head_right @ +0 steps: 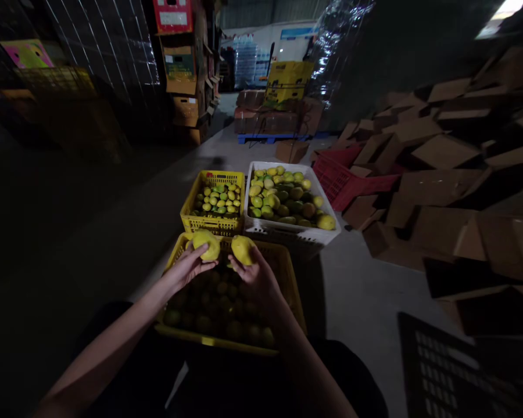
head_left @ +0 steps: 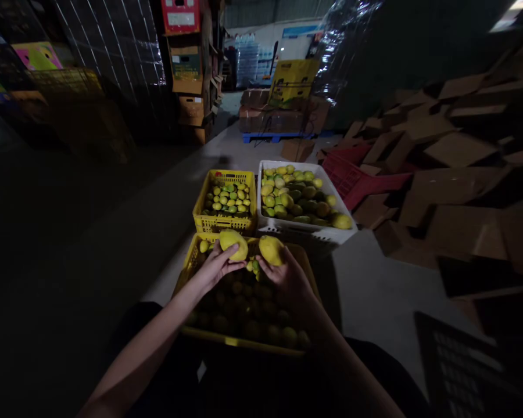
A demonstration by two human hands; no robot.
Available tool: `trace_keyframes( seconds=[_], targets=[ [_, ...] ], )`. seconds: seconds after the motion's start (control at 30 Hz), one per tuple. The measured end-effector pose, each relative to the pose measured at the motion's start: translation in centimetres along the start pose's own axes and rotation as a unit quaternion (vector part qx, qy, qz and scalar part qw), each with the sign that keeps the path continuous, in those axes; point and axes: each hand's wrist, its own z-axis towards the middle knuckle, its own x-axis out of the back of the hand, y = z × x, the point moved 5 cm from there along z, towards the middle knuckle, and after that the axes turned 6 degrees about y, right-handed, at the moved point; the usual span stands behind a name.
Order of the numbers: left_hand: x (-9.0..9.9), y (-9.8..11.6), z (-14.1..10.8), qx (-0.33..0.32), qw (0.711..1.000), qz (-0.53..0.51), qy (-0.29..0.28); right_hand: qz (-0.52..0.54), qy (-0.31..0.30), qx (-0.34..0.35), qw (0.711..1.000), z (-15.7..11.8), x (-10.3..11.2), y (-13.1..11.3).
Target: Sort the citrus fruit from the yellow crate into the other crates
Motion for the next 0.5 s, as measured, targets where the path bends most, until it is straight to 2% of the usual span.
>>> trace_keyframes(
  seconds=[0.1, 0.17, 0.23, 0.3, 0.37, 0.5],
  targets=[
    [0.4, 0.7, 0.1, -0.148, 0.982, 0.114, 0.037, -0.033, 0.0, -0.014, 0.999, -0.4, -0.6, 0.8],
    [0.4, 0.9, 0.0, -0.219, 0.957, 0.184, 0.037, -0.068, -0.01, 0.036, 0.997, -0.6, -1.2, 0.6],
    [0.4, 1.1, -0.3, -0.271, 0.937, 0.219, 0.03, -0.127, -0.011, 0.124, 0.984, -0.8, -1.6, -0.1],
    [0.5, 1.4, -0.7, -0.319, 0.917, 0.239, 0.027, -0.198, 0.008, 0.218, 0.956, -0.9, -1.7, -0.9],
    [0.6, 1.9, -1.3, -0.367, 0.892, 0.263, 0.028, -0.264, 0.037, 0.306, 0.914, -1.0, -1.7, -1.6],
    [0.7, 2.7, -2.2, -0.425, 0.85, 0.306, 0.044, -0.343, 0.048, 0.412, 0.843, -1.8, -2.1, -2.1]
  ],
)
